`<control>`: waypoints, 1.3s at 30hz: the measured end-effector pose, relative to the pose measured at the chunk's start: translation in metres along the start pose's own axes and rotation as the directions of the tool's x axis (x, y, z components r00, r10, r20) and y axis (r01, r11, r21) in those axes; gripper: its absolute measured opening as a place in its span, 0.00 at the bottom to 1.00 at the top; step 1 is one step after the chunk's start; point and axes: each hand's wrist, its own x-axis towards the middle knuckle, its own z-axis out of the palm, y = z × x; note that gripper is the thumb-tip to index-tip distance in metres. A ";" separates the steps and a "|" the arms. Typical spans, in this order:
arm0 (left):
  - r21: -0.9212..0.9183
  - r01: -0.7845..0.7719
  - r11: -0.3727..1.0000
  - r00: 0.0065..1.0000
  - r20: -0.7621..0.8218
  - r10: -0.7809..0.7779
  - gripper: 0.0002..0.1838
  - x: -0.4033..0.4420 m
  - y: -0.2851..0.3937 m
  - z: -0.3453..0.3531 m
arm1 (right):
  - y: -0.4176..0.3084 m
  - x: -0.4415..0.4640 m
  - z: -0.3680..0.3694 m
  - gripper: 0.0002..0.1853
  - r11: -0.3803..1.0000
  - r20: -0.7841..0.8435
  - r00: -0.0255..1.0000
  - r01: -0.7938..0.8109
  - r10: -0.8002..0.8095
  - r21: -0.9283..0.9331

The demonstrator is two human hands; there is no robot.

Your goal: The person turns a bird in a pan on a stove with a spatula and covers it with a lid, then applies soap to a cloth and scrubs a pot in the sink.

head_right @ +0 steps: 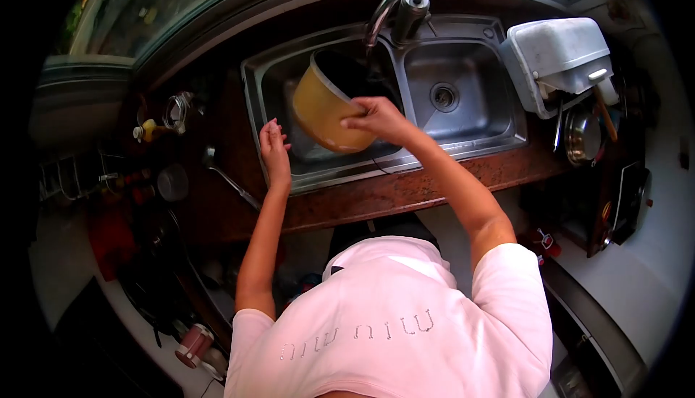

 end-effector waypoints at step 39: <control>0.394 -0.856 0.335 0.501 0.471 0.726 0.16 0.004 0.078 0.110 | -0.038 -0.020 -0.056 0.11 0.858 -0.477 0.774 0.161 -0.416 -0.487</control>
